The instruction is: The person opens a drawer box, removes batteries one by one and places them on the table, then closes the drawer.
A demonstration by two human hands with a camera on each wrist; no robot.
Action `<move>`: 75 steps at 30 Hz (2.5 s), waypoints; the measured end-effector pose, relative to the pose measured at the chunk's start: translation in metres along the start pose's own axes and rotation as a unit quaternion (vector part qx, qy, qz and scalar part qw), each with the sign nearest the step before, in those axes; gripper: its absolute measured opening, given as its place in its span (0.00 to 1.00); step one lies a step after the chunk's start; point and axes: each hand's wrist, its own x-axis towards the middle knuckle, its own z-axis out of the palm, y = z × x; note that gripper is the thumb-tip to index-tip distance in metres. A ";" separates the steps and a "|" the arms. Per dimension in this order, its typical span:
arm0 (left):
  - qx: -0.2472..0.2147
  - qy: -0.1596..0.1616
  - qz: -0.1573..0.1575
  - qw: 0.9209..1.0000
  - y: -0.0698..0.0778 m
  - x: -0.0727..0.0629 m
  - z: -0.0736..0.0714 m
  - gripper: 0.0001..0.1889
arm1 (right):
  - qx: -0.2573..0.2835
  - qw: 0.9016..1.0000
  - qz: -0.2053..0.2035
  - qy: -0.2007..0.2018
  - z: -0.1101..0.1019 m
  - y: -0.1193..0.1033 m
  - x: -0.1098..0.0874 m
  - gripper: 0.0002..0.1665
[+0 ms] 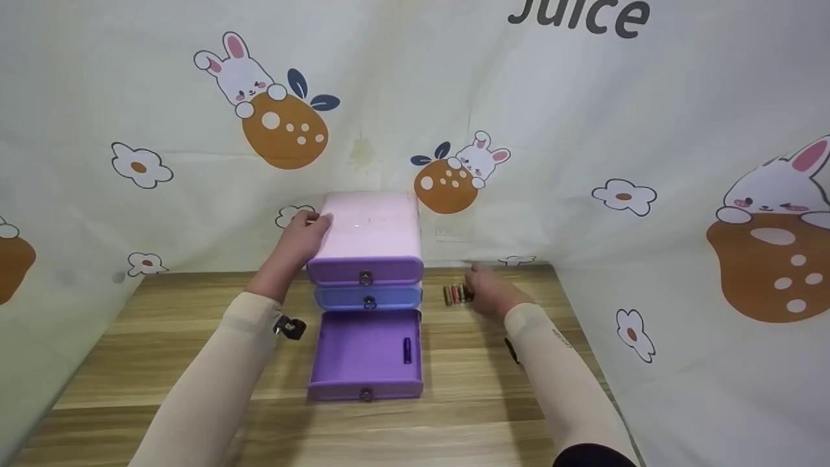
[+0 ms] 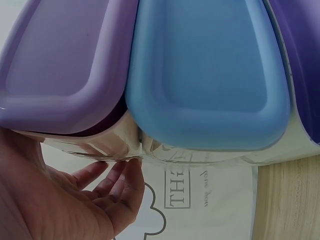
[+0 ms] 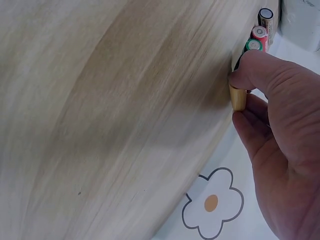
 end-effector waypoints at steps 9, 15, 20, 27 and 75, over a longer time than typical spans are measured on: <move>-0.003 -0.003 0.000 1.000 0.000 0.000 0.000 0.36 | 0.017 0.999 -0.019 0.020 0.004 0.000 -0.001 0.19; -0.001 -0.007 0.001 1.000 0.000 0.001 0.000 0.36 | 0.046 0.997 -0.028 0.052 0.002 0.000 -0.006 0.22; -0.006 -0.007 -0.002 1.000 -0.001 0.001 0.000 0.36 | 0.033 0.997 -0.005 0.071 -0.008 -0.012 -0.012 0.19; -0.012 -0.009 -0.006 1.000 0.000 -0.002 0.000 0.36 | 0.016 0.995 0.017 0.094 -0.019 -0.056 -0.028 0.14; -0.011 -0.008 -0.014 1.000 -0.001 -0.001 -0.001 0.38 | -0.264 0.963 0.051 0.031 0.037 -0.256 -0.029 0.04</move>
